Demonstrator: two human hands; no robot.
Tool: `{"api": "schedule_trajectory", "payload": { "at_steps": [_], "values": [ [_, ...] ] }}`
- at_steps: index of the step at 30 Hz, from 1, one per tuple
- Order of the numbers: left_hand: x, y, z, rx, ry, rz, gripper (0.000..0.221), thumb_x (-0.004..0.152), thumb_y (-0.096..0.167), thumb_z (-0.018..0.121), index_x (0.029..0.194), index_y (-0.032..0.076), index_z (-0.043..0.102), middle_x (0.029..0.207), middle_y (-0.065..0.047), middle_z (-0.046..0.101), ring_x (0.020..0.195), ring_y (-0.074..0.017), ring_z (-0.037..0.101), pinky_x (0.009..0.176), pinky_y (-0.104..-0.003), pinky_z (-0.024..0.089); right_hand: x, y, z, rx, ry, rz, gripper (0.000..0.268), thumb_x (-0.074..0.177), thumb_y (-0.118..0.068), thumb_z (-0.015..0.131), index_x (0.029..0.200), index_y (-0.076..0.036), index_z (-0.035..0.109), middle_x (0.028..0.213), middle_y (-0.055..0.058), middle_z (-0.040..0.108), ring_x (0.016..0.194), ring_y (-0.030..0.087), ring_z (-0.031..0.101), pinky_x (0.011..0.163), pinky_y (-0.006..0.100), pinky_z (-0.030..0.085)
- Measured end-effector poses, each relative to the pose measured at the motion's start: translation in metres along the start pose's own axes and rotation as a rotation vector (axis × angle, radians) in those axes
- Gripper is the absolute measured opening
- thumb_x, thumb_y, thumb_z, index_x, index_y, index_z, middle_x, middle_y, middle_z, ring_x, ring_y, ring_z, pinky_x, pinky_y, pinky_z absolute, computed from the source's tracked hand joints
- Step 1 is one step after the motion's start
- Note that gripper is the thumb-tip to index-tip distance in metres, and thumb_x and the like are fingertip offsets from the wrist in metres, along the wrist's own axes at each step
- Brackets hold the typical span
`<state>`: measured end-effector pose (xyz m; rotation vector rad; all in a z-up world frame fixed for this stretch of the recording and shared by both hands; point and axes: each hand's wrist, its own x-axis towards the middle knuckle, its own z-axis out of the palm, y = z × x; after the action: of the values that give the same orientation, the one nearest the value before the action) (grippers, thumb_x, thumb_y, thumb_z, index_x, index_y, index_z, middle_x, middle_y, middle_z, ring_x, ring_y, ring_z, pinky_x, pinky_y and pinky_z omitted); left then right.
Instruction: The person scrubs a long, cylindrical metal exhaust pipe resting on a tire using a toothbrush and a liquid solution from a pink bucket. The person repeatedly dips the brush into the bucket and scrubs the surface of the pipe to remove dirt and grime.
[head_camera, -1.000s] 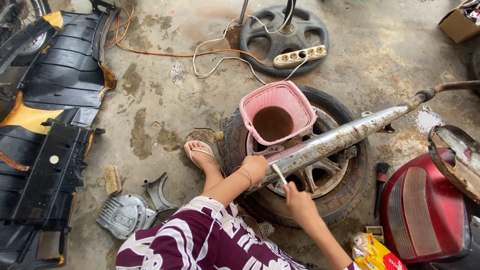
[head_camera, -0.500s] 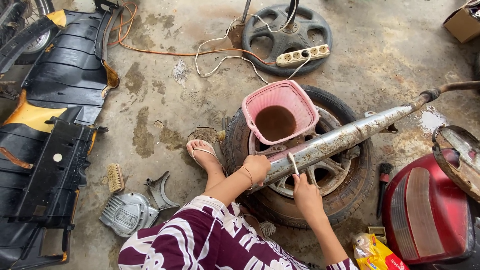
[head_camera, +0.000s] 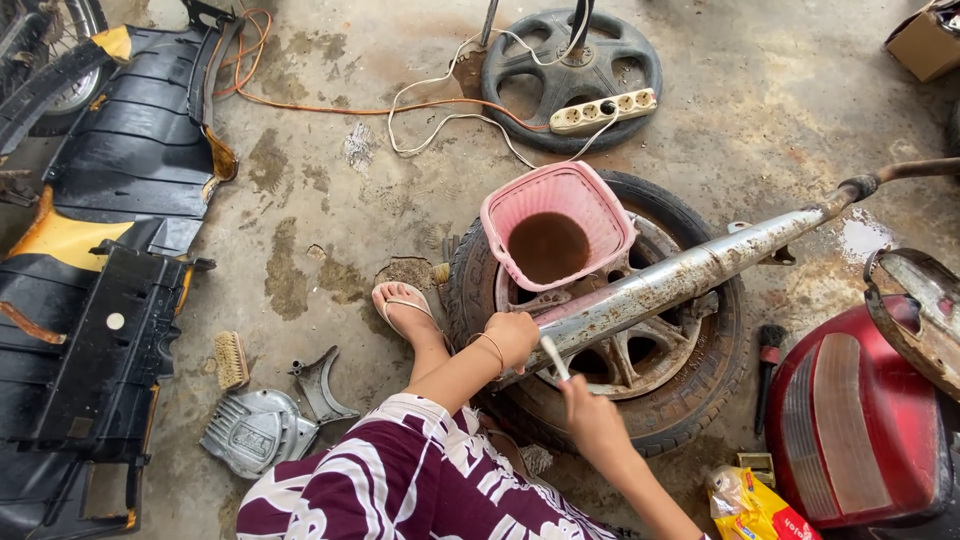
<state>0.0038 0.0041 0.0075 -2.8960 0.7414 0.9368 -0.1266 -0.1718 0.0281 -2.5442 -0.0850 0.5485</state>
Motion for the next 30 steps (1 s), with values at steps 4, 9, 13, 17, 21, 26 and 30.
{"api": "schedule_trajectory", "payload": {
  "at_steps": [4, 9, 13, 17, 21, 26, 30],
  "values": [
    [-0.001, 0.0, -0.003, 0.014, 0.0, 0.008, 0.051, 0.06, 0.026, 0.098, 0.103, 0.007, 0.08, 0.103, -0.011, 0.071, 0.082, -0.0301, 0.074, 0.068, -0.047, 0.061, 0.009, 0.004, -0.02, 0.011, -0.095, 0.009, 0.039, 0.11, -0.033, 0.034, 0.105, -0.002, 0.058, 0.05, 0.001, 0.056, 0.03, 0.007, 0.045, 0.023, 0.022, 0.038],
    [-0.003, 0.001, -0.005, 0.027, -0.007, 0.009, 0.053, 0.062, 0.029, 0.098, 0.104, 0.002, 0.078, 0.106, -0.012, 0.071, 0.083, -0.0322, 0.073, 0.069, -0.048, 0.06, 0.013, 0.0, -0.037, 0.129, 0.086, 0.218, 0.034, 0.111, -0.028, 0.037, 0.109, -0.001, 0.058, 0.053, 0.005, 0.057, 0.029, 0.008, 0.043, 0.022, 0.021, 0.035],
    [-0.003, 0.001, -0.005, 0.031, -0.002, 0.007, 0.052, 0.06, 0.028, 0.099, 0.103, 0.005, 0.079, 0.103, -0.011, 0.071, 0.081, -0.0301, 0.073, 0.067, -0.047, 0.061, 0.002, 0.01, -0.005, -0.034, 0.084, -0.027, 0.03, 0.105, -0.036, 0.042, 0.102, -0.011, 0.057, 0.056, 0.015, 0.068, 0.044, 0.034, 0.065, 0.05, 0.05, 0.051],
    [0.003, 0.003, -0.002, 0.014, -0.053, 0.007, 0.053, 0.066, 0.027, 0.096, 0.106, -0.001, 0.075, 0.104, -0.015, 0.07, 0.09, -0.0344, 0.072, 0.068, -0.053, 0.061, 0.02, 0.027, -0.025, 0.084, 0.115, 0.117, 0.042, 0.105, -0.045, 0.039, 0.102, -0.009, 0.062, 0.069, 0.014, 0.065, 0.061, 0.028, 0.058, 0.054, 0.042, 0.045],
    [0.004, 0.003, -0.002, 0.029, -0.057, 0.041, 0.064, 0.069, 0.031, 0.094, 0.113, -0.008, 0.068, 0.111, -0.022, 0.067, 0.105, -0.0405, 0.07, 0.075, -0.062, 0.06, 0.056, 0.082, -0.056, 0.245, 0.451, 0.295, 0.055, 0.11, -0.058, 0.035, 0.104, -0.009, 0.059, 0.084, 0.033, 0.068, 0.092, 0.054, 0.067, 0.085, 0.062, 0.048],
    [0.007, 0.002, 0.002, -0.026, -0.086, -0.015, 0.068, 0.068, 0.029, 0.095, 0.116, -0.009, 0.067, 0.114, -0.022, 0.069, 0.108, -0.0403, 0.07, 0.084, -0.061, 0.058, 0.058, 0.08, -0.132, 0.066, 0.535, 0.299, 0.033, 0.111, -0.037, 0.037, 0.128, -0.01, 0.046, 0.087, 0.037, 0.067, 0.091, 0.059, 0.066, 0.083, 0.066, 0.048],
    [0.003, 0.003, -0.003, -0.055, -0.09, -0.075, 0.072, 0.066, 0.031, 0.097, 0.119, -0.007, 0.065, 0.116, -0.019, 0.07, 0.111, -0.0381, 0.07, 0.088, -0.059, 0.057, 0.072, 0.076, -0.166, -0.032, 0.513, 0.196, 0.024, 0.109, -0.023, 0.049, 0.125, -0.006, 0.055, 0.089, 0.031, 0.07, 0.089, 0.053, 0.07, 0.078, 0.059, 0.052]
  ]
}}
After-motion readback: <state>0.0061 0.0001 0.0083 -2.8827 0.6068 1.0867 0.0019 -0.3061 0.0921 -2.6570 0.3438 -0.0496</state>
